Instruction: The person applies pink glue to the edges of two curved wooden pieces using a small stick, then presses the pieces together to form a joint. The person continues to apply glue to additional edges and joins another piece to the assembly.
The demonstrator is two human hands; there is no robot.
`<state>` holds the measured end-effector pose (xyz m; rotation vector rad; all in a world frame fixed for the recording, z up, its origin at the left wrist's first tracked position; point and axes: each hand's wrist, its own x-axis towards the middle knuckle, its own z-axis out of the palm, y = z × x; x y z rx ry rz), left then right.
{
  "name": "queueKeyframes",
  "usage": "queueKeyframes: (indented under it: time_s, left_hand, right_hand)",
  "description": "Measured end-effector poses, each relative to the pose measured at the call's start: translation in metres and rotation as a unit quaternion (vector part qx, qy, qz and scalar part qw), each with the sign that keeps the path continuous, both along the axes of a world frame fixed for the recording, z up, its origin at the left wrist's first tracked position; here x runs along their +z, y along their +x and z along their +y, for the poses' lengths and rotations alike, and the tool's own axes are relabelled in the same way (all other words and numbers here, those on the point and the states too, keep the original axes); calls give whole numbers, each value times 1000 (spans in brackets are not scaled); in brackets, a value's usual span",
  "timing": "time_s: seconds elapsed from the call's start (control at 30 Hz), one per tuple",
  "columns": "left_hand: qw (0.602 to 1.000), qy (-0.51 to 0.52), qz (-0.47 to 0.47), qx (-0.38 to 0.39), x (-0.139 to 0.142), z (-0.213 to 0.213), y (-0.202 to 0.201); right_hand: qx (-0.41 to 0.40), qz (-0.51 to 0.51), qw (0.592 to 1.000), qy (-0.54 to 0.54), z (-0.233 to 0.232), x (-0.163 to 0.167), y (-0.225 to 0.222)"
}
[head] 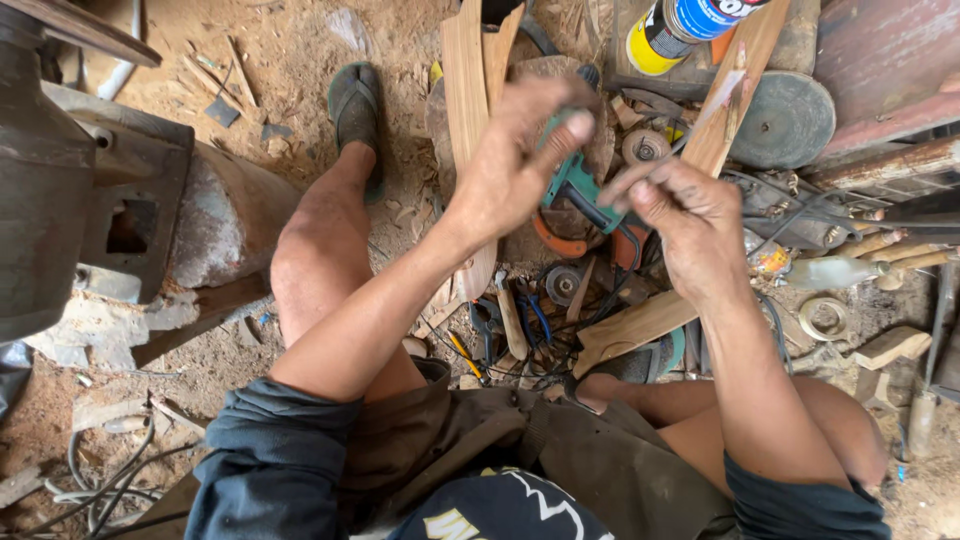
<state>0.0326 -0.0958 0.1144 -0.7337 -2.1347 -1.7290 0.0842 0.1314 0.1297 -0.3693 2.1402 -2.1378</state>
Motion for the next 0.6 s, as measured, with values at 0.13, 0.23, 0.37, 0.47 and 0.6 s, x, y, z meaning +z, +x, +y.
queueKeyframes:
  time_s: [0.13, 0.23, 0.37, 0.47, 0.6]
  left_hand:
    - [894, 263, -245, -266, 4, 7, 4]
    - [914, 245, -227, -231, -1, 7, 1]
    - [948, 189, -184, -176, -6, 5, 3]
    - [945, 201, -199, -162, -8, 4, 4]
    - [924, 257, -240, -151, -10, 5, 3]
  right_hand:
    - [30, -140, 990, -4, -15, -2, 5]
    - [25, -178, 984, -3, -22, -4, 6]
    - [21, -188, 982, 1, -25, -6, 5]
    - [24, -176, 984, 7, -26, -6, 5]
    - [18, -163, 986, 15, -25, -5, 7]
